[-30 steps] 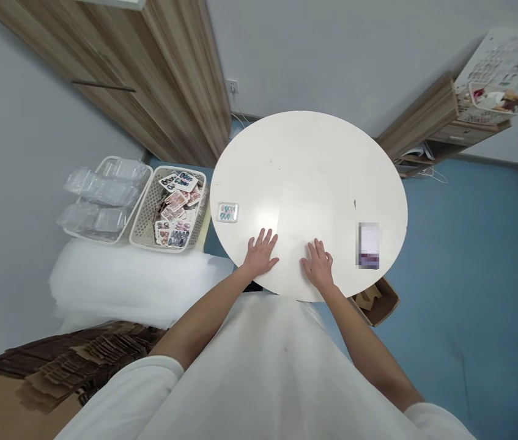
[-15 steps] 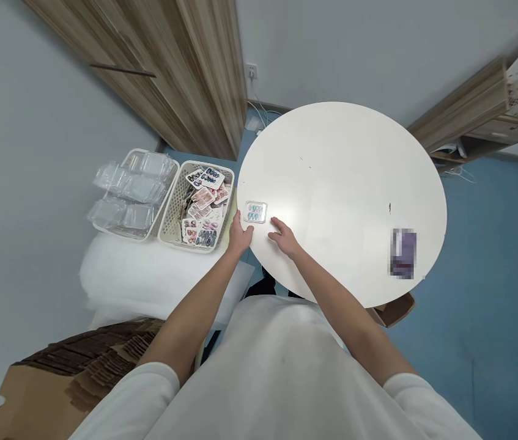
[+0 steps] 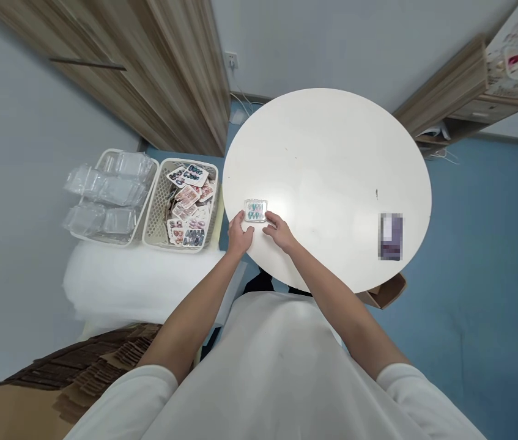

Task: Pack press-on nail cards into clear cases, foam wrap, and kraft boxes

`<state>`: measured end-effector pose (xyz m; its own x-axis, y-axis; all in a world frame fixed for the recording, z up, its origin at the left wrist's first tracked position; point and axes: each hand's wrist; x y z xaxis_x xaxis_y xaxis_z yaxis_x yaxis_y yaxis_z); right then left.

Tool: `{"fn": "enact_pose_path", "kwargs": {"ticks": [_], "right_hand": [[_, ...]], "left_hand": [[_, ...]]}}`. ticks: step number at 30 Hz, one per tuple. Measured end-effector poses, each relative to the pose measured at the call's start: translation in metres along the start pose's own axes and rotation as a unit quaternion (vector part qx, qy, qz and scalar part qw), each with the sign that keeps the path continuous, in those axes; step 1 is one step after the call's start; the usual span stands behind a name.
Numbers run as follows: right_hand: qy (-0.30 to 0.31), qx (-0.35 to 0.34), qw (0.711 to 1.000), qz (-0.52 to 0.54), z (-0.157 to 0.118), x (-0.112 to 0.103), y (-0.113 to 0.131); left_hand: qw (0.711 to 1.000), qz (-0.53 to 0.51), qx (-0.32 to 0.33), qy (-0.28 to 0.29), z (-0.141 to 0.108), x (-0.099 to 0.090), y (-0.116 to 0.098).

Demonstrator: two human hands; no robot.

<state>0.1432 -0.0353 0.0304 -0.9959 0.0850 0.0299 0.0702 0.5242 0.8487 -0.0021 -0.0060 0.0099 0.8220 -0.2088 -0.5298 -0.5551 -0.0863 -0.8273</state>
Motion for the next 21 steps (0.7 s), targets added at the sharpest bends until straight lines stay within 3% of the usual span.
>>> {"fn": "enact_pose_path", "kwargs": {"ticks": [4,12,16,21], "right_hand": [[-0.026,-0.028,0.999,-0.012,-0.032,-0.04,-0.012],[-0.068,-0.021,0.997,-0.013,-0.116,-0.14,-0.057],[-0.07,-0.013,0.997,-0.011,-0.13,-0.169,-0.075],[-0.044,-0.029,0.998,-0.022,-0.128,-0.188,-0.09]], "left_hand": [[0.998,-0.013,0.041,0.043,-0.02,0.027,-0.018],[0.976,-0.009,0.075,0.206,-0.082,0.091,-0.062],[0.971,-0.009,0.064,0.231,-0.101,0.114,-0.078],[0.975,0.009,0.047,0.217,-0.115,0.133,-0.085]]}}
Point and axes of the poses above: each hand's wrist, its own z-axis towards the middle knuckle, its own x-axis out of the palm, y = z × x, and after that the axes turned 4 degrees about x, right-handed
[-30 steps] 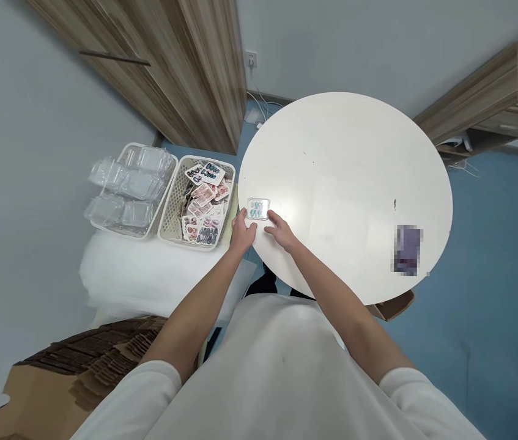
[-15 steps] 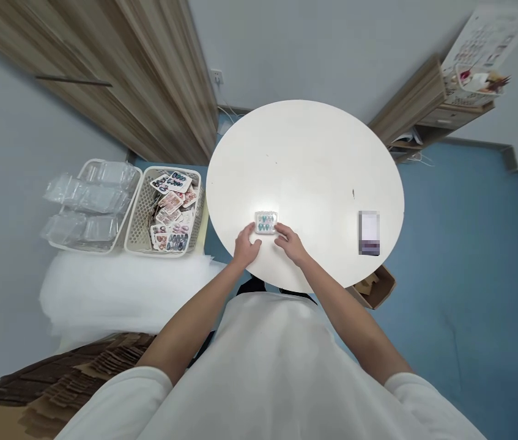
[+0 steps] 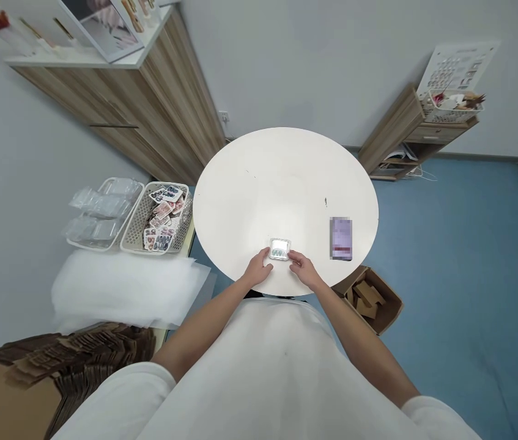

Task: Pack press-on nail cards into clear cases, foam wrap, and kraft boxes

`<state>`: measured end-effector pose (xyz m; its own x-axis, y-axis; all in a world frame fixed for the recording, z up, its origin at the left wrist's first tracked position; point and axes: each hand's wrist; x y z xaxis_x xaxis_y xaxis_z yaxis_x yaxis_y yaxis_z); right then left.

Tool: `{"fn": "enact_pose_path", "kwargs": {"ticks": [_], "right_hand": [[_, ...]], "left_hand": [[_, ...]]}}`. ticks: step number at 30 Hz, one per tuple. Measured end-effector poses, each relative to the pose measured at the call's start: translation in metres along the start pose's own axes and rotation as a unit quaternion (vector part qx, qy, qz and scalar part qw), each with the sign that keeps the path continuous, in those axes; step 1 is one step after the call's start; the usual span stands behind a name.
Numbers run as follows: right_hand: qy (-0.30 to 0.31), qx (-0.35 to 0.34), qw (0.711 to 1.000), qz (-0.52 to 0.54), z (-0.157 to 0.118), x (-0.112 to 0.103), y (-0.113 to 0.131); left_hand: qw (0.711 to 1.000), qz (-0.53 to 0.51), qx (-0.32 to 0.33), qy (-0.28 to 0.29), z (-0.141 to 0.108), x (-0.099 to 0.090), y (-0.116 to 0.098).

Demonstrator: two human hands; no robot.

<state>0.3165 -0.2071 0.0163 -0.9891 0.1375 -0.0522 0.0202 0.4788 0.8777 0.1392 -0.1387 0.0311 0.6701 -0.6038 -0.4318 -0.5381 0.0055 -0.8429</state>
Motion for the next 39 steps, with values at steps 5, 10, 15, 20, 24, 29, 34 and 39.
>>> {"fn": "enact_pose_path", "kwargs": {"ticks": [5,10,15,20,24,29,34,39], "right_hand": [[0.045,-0.02,0.999,-0.015,0.0,-0.004,-0.014],[0.063,-0.03,0.997,-0.034,-0.002,-0.002,-0.018],[0.057,-0.041,0.995,-0.069,-0.004,0.002,-0.015],[0.035,-0.048,0.991,-0.116,-0.013,0.007,-0.013],[0.005,-0.049,0.988,-0.147,-0.021,0.013,-0.015],[-0.032,-0.04,0.981,-0.189,-0.027,0.02,-0.021],[-0.067,-0.07,0.948,-0.302,-0.03,0.023,-0.021],[-0.042,-0.151,0.872,-0.464,-0.018,0.02,-0.003]], "left_hand": [[0.999,0.025,-0.015,-0.022,-0.009,0.015,0.002],[0.997,0.059,-0.019,-0.042,-0.015,0.018,0.004],[0.993,0.108,-0.011,-0.044,-0.017,0.013,0.004],[0.99,0.134,0.023,-0.032,-0.023,0.007,0.005],[0.988,0.145,0.055,-0.008,-0.028,0.003,0.01],[0.981,0.171,0.086,0.021,-0.026,0.003,0.018],[0.968,0.22,0.123,0.008,-0.019,0.001,0.019],[0.952,0.228,0.198,0.046,-0.01,-0.006,0.015]]}}
Point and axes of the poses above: each hand's wrist, its own z-axis towards the middle knuckle, its own x-axis out of the palm, y = z × x, and after that the axes turned 4 degrees about x, right-handed
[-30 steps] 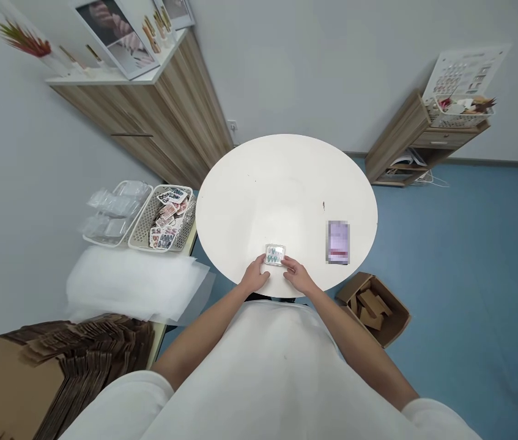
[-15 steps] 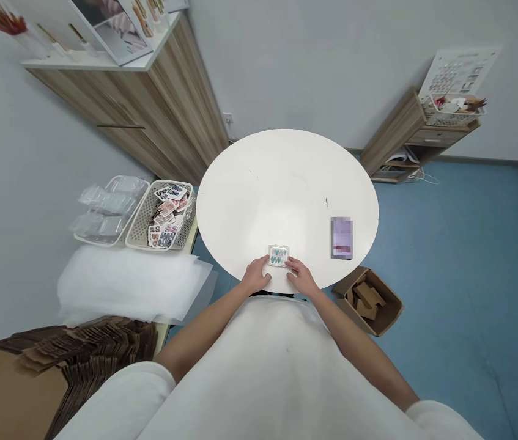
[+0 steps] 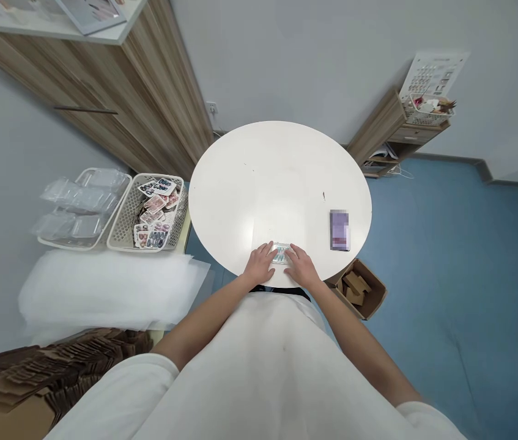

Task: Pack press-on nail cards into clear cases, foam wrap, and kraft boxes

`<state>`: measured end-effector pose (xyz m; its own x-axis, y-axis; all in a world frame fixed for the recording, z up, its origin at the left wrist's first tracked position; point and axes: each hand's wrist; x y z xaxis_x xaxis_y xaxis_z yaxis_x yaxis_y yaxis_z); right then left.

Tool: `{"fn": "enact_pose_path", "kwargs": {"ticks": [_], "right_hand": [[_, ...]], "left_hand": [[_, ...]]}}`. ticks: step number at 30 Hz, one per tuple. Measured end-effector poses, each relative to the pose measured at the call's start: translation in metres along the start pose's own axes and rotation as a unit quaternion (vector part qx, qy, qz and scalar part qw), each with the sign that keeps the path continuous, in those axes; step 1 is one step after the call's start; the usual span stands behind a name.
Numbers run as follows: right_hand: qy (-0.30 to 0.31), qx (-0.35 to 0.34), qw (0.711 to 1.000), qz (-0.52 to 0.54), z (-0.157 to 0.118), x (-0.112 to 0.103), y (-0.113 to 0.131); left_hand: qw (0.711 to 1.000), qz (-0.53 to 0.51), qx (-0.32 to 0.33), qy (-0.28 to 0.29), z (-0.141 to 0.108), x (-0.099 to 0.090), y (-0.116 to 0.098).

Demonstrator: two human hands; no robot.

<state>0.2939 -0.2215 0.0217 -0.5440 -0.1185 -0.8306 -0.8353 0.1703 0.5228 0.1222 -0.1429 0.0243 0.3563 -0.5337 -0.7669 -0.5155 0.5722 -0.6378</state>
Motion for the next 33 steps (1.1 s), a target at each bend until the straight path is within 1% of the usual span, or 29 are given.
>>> {"fn": "enact_pose_path", "kwargs": {"ticks": [4,9,13,17,21,24,26,27,29,31,33], "right_hand": [[0.052,-0.088,0.991,-0.09,0.022,-0.011,0.004],[0.098,-0.145,0.972,-0.157,0.039,-0.013,0.004],[0.104,-0.152,0.968,-0.171,0.044,-0.007,0.001],[0.106,-0.149,0.971,-0.152,0.046,-0.004,-0.002],[0.127,-0.147,0.971,-0.138,0.051,-0.012,-0.002],[0.163,-0.139,0.968,-0.131,0.054,-0.023,0.0],[0.177,-0.149,0.967,-0.11,0.053,-0.029,0.001],[0.175,-0.157,0.967,-0.097,0.05,-0.031,0.001],[0.15,-0.164,0.972,-0.078,0.041,-0.031,0.001],[0.107,-0.138,0.982,-0.071,0.03,-0.026,-0.001],[0.065,-0.093,0.992,-0.063,0.02,-0.018,-0.002]], "left_hand": [[0.999,-0.014,0.013,0.033,0.004,-0.003,0.004],[0.999,-0.02,0.022,0.031,0.005,-0.001,0.008],[0.999,-0.021,0.029,0.035,0.006,-0.003,0.01],[0.999,-0.021,0.02,0.046,0.008,-0.007,0.01],[0.998,0.009,0.026,0.047,0.01,-0.01,0.009],[0.999,0.015,0.038,0.02,0.014,-0.01,0.01],[0.999,0.014,0.049,0.006,0.017,-0.01,0.011],[0.998,0.017,0.053,0.003,0.018,-0.01,0.011],[0.998,0.028,0.058,0.001,0.02,-0.011,0.012],[0.997,0.041,0.062,-0.002,0.02,-0.011,0.013],[0.996,0.048,0.071,-0.001,0.02,-0.012,0.015]]}}
Point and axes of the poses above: each hand's wrist, its own z-axis towards the middle knuckle, its own x-axis out of the palm, y = z × x, and after that the axes turned 4 degrees about x, right-handed
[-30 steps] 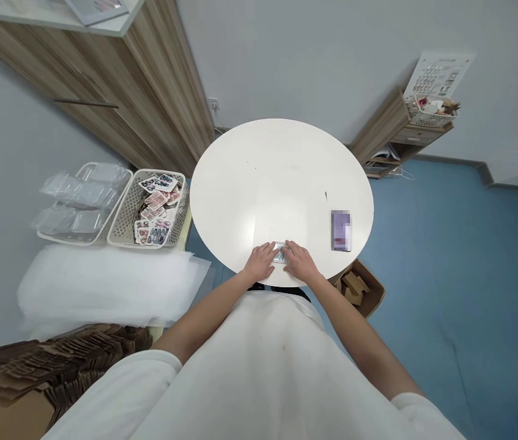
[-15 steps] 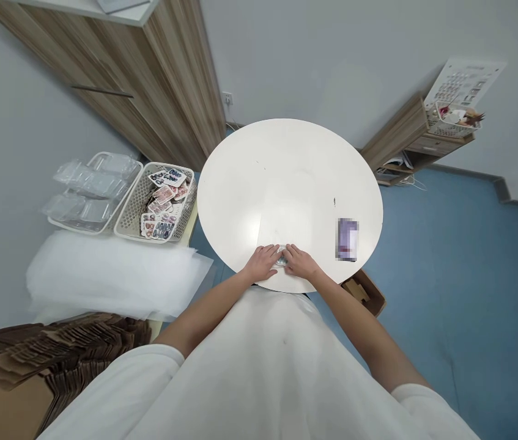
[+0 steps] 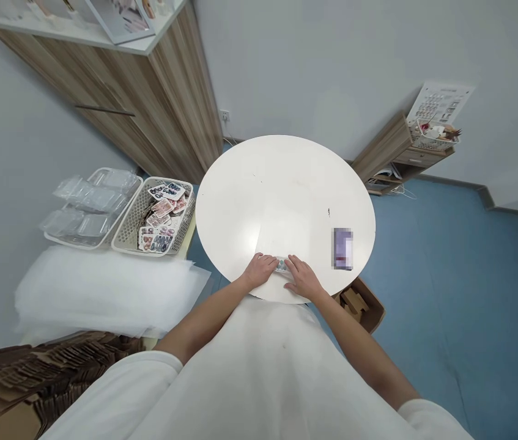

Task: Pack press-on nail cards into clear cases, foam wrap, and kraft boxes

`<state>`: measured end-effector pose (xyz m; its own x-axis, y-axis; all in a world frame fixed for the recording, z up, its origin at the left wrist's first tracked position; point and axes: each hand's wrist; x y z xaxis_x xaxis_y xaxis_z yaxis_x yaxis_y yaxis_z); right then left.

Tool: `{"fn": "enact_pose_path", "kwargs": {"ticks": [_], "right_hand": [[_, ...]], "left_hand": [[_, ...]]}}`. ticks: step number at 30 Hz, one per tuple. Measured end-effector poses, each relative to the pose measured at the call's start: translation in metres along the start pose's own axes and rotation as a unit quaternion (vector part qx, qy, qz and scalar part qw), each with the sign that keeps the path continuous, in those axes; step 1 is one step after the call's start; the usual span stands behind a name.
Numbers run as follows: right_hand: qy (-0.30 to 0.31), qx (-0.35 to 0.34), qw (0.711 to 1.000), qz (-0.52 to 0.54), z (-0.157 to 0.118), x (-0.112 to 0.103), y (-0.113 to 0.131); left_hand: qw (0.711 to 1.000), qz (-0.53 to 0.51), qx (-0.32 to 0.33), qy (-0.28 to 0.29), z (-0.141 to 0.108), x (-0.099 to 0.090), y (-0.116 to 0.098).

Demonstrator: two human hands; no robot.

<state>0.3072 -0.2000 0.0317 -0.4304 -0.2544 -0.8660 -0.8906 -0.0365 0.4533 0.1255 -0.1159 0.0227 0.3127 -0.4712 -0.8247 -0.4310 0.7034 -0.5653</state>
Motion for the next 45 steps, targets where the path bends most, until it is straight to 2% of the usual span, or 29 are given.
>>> {"fn": "enact_pose_path", "kwargs": {"ticks": [6,13,16,21,27,33,36,38,40,42,45], "right_hand": [[-0.064,0.113,0.991,0.043,-0.015,0.023,0.003],[-0.124,0.119,0.976,0.134,-0.03,0.038,0.008],[-0.143,0.109,0.971,0.157,-0.037,0.04,0.012],[-0.106,0.125,0.968,0.19,-0.037,0.024,0.016],[-0.033,0.201,0.955,0.216,-0.014,-0.013,0.009],[-0.027,0.221,0.934,0.279,0.02,-0.022,-0.01],[-0.02,0.238,0.925,0.296,0.034,-0.019,-0.02],[-0.014,0.241,0.924,0.296,0.04,-0.016,-0.025],[-0.009,0.236,0.926,0.295,0.044,-0.014,-0.029],[-0.006,0.233,0.928,0.291,0.047,-0.012,-0.032],[-0.008,0.23,0.931,0.282,0.049,-0.008,-0.034]], "left_hand": [[0.999,0.021,0.045,0.011,-0.007,-0.001,0.005],[0.985,0.125,0.111,0.044,-0.02,0.001,0.009],[0.984,0.124,0.118,0.058,-0.023,0.0,0.008],[0.995,0.016,0.057,0.081,-0.018,-0.007,0.007],[0.986,-0.122,-0.069,0.085,0.007,-0.021,0.012],[0.972,-0.146,-0.161,0.09,0.034,-0.026,0.023],[0.977,-0.102,-0.186,0.034,0.033,-0.03,0.024],[0.988,-0.025,-0.149,-0.024,0.028,-0.031,0.018],[0.997,0.051,-0.055,-0.034,0.024,-0.03,0.01],[0.995,0.093,0.028,0.013,0.023,-0.025,0.003],[0.987,0.135,0.04,0.075,0.027,-0.013,0.0]]}}
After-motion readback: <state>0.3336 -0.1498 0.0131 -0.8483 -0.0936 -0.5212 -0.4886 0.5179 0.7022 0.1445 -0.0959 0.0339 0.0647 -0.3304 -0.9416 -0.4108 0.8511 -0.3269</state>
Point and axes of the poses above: each hand's wrist, its own z-axis towards the middle knuckle, its own x-axis out of the palm, y = z × x, and after that the axes turned 4 degrees about x, right-handed
